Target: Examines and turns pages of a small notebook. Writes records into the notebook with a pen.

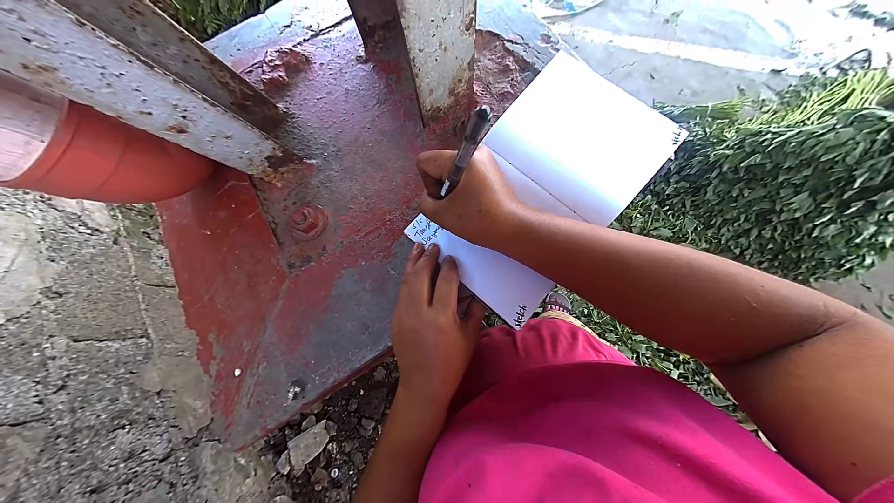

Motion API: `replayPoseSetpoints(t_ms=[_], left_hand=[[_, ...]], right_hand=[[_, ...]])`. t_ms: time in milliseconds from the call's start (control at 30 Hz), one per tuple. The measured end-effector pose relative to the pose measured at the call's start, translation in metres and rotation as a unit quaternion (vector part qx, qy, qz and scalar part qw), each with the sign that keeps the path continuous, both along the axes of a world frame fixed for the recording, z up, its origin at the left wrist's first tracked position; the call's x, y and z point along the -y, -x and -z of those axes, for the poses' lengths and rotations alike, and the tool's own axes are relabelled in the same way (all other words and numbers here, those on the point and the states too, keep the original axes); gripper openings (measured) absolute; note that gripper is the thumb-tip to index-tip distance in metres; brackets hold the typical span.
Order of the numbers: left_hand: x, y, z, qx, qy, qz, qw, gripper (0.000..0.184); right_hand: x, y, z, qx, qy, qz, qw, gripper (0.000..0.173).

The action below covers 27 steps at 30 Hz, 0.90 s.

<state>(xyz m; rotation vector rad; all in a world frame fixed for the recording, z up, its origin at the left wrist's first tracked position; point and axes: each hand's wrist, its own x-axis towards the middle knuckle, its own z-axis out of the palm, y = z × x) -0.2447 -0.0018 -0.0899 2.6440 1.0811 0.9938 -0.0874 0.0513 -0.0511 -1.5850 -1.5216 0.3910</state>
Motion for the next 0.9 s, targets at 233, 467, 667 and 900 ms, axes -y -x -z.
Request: replayPoseSetpoints(t_ms=[233,467,667,900], left_hand=[[0.000,-0.001,-0.003,0.003,0.005,0.003,1.000,0.039],[0.002,0.000,-0.002,0.005,0.011,0.004,1.000,0.039],[0.002,0.001,-0.002,-0.001,0.009,0.004,1.000,0.038],[0.001,0.001,-0.003,-0.008,0.007,0.003,1.000,0.039]], right_hand=[[0.007,-0.026,-0.024,-0.082,0.131,-0.014,0.988,0.013],[0.017,-0.023,-0.009,-0.017,0.059,-0.012,0.998,0.018],[0.017,-0.021,-0.008,0.000,0.046,-0.013,0.999,0.018],[0.015,-0.022,-0.006,-0.004,0.037,-0.006,0.999,0.020]])
